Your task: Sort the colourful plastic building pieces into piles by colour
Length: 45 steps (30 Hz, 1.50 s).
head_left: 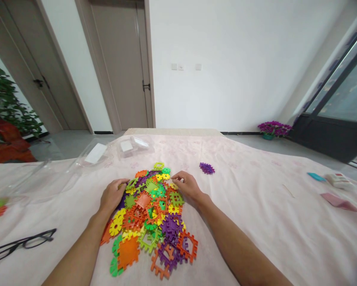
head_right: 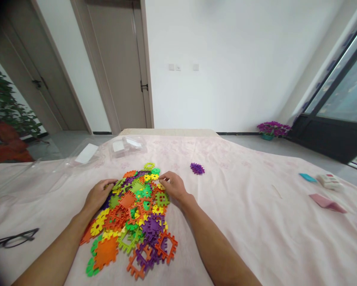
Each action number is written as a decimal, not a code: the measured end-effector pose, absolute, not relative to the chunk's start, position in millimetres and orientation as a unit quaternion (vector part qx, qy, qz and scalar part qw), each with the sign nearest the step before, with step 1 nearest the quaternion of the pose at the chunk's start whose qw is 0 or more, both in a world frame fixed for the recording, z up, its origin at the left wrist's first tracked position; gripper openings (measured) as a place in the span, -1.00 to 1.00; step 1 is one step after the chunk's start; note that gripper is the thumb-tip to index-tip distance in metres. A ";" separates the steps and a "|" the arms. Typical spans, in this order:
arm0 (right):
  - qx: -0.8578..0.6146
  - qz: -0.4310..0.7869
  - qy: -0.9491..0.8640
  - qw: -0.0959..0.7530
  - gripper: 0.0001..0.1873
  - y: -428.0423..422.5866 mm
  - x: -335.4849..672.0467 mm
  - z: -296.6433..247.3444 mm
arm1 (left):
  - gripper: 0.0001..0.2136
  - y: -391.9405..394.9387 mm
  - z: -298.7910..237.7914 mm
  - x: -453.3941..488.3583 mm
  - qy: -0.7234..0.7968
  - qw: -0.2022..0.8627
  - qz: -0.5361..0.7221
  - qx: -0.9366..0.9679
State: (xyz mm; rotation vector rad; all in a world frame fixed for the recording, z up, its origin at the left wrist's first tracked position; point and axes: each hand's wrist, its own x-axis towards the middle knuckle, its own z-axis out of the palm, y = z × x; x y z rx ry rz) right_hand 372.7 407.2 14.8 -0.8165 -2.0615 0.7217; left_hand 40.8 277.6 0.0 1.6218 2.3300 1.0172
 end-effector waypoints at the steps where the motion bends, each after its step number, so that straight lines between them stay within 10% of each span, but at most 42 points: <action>1: -0.307 0.275 -0.823 0.392 -0.83 404.9 368.3 16.9 | -0.62 278.0 0.5 41.8 0.769 0.064 0.335 0.541; 21: -0.363 -0.005 -0.919 0.152 -0.75 428.3 285.0 56.0 | -0.60 282.1 2.6 43.5 0.741 0.081 0.347 0.569; 45: -0.413 0.502 -0.604 0.460 -0.56 431.9 354.6 21.6 | -0.60 282.7 -2.0 40.8 0.751 0.104 0.339 0.557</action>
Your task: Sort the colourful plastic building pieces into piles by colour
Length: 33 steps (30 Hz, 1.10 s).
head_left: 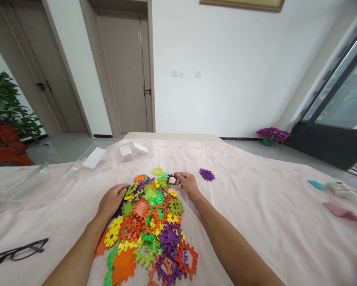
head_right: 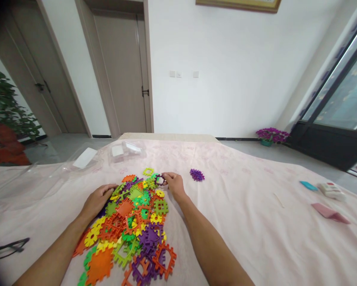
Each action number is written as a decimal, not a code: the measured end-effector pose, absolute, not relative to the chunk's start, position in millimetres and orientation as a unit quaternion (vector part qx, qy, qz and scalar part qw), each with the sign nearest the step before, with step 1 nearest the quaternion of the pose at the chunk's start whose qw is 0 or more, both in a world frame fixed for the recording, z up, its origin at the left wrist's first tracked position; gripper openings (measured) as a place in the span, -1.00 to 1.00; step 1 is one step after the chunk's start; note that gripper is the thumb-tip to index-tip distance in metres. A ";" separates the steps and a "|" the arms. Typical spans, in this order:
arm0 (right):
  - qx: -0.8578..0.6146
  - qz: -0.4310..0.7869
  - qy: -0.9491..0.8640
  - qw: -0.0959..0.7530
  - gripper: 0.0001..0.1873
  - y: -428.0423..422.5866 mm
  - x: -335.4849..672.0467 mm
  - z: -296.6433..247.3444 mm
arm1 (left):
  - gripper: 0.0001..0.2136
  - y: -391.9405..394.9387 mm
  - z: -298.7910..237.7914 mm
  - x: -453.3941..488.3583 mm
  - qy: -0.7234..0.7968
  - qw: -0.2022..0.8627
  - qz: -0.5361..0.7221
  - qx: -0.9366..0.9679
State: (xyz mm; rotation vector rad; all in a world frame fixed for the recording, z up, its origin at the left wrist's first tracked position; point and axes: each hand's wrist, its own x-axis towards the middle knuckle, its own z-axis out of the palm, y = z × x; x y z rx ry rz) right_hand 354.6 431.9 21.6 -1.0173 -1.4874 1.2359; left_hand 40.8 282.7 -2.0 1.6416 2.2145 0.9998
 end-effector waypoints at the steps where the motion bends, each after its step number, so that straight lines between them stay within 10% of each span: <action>1: -0.419 0.501 -0.586 0.480 -0.58 436.4 358.0 24.2 | -0.60 282.7 -2.2 40.6 0.753 0.103 0.337 0.556; 8: -0.495 0.431 -0.434 0.617 -0.76 477.0 417.4 34.1 | -0.60 283.4 -2.9 38.0 0.754 0.092 0.326 0.562; 17: -0.609 0.299 -0.431 0.595 -0.63 489.3 464.6 22.4 | -0.58 286.2 -10.6 33.0 0.752 0.098 0.339 0.557; 27: -0.597 0.081 -0.730 0.322 -0.71 472.3 449.1 18.6 | -0.60 284.8 -8.0 34.3 0.747 0.095 0.336 0.566; 33: -0.599 0.035 -0.727 0.334 -0.59 473.8 452.0 14.8 | -0.61 284.2 -4.5 37.2 0.750 0.100 0.332 0.564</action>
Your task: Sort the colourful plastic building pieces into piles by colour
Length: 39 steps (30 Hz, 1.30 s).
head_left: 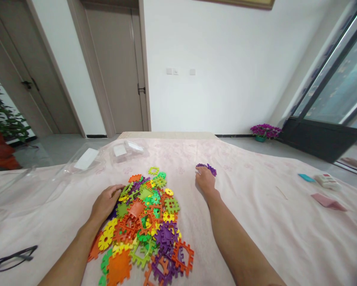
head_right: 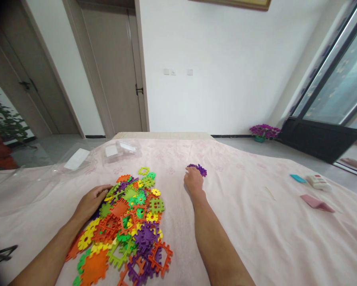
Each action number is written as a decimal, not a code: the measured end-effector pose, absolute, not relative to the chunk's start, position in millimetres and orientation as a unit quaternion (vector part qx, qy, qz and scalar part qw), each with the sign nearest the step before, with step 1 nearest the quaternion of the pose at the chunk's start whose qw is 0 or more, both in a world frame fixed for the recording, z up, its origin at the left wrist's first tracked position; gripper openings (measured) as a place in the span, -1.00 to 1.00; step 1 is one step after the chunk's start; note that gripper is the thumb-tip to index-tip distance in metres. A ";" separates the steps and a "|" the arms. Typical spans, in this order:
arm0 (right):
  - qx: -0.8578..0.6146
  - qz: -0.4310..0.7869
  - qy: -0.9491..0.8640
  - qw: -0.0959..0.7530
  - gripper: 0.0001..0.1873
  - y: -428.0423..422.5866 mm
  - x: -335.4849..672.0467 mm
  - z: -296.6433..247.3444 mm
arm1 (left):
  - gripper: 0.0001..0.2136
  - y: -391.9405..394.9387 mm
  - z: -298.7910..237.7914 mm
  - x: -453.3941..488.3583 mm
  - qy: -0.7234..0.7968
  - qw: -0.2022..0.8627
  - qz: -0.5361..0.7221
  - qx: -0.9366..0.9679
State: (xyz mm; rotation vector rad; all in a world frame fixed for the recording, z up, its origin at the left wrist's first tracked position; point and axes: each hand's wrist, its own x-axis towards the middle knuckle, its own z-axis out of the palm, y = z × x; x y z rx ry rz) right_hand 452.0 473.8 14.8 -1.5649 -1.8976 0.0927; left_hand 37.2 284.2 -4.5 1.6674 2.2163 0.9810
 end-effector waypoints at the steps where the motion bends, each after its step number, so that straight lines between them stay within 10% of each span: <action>1: -0.583 0.039 -0.736 0.343 -0.60 472.7 448.2 15.4 | -0.61 284.0 -3.9 37.7 0.749 0.099 0.332 0.564; 13: -0.231 0.165 -0.926 0.249 -0.42 427.9 357.0 22.3 | -0.60 284.0 -5.3 36.9 0.757 0.096 0.326 0.559; 24: -0.279 0.146 -0.911 0.265 -0.76 420.0 358.4 20.1 | -0.61 283.9 -3.2 38.4 0.753 0.095 0.329 0.562; 39: -0.576 0.218 -0.674 0.408 -0.72 457.5 391.3 11.0 | -0.61 284.9 -7.4 35.1 0.751 0.084 0.332 0.565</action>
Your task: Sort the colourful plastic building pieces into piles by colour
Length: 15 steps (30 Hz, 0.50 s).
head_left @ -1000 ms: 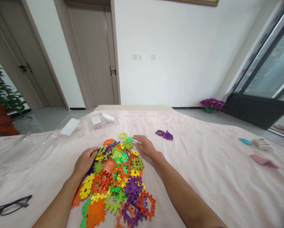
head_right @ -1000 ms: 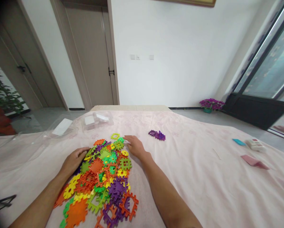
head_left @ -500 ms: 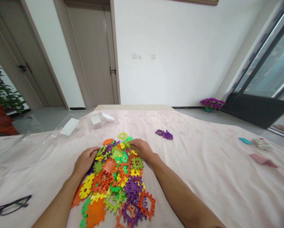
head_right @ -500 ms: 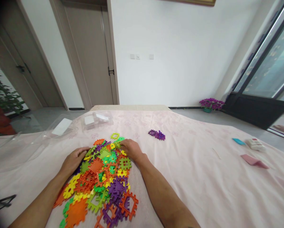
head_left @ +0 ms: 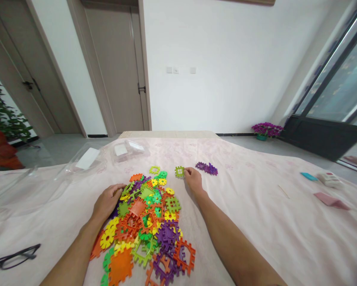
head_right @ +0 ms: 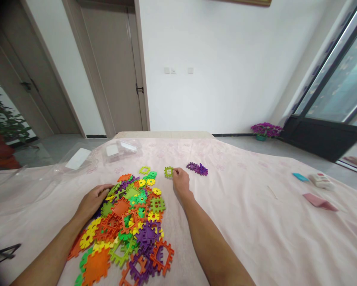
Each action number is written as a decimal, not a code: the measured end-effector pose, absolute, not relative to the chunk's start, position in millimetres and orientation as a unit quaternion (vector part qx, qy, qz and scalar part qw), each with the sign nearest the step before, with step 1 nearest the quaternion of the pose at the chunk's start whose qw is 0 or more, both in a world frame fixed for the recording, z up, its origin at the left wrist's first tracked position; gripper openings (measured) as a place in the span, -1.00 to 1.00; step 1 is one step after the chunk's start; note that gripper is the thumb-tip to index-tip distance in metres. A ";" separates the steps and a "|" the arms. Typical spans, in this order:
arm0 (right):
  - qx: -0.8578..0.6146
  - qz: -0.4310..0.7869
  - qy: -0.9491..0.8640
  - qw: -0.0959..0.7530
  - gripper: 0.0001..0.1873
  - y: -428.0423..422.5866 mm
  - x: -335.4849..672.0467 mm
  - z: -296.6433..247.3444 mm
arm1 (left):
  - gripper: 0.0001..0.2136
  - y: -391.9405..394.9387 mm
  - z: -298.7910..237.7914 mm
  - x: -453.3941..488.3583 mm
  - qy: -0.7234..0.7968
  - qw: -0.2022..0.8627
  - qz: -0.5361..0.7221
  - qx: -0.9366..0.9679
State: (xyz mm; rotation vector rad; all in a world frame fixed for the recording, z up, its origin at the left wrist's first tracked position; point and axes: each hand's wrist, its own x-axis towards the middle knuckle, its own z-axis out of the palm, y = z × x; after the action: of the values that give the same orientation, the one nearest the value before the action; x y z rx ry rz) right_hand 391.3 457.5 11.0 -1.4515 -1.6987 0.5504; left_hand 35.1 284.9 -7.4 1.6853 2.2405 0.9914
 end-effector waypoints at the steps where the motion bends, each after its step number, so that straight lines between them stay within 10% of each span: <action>1: -0.584 0.219 -0.669 0.405 -0.71 459.2 394.6 10.5 | -0.61 284.9 -7.1 35.3 0.751 0.086 0.332 0.564; 15: -0.366 0.170 -0.833 0.377 -0.69 440.6 368.9 3.7 | -0.60 284.6 -4.8 37.3 0.749 0.095 0.334 0.564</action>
State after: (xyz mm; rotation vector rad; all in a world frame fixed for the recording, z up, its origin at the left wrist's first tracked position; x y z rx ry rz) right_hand 368.9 440.6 3.7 -0.9370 -2.1315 0.4359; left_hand 37.3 284.6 -4.8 1.6730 2.2213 0.9899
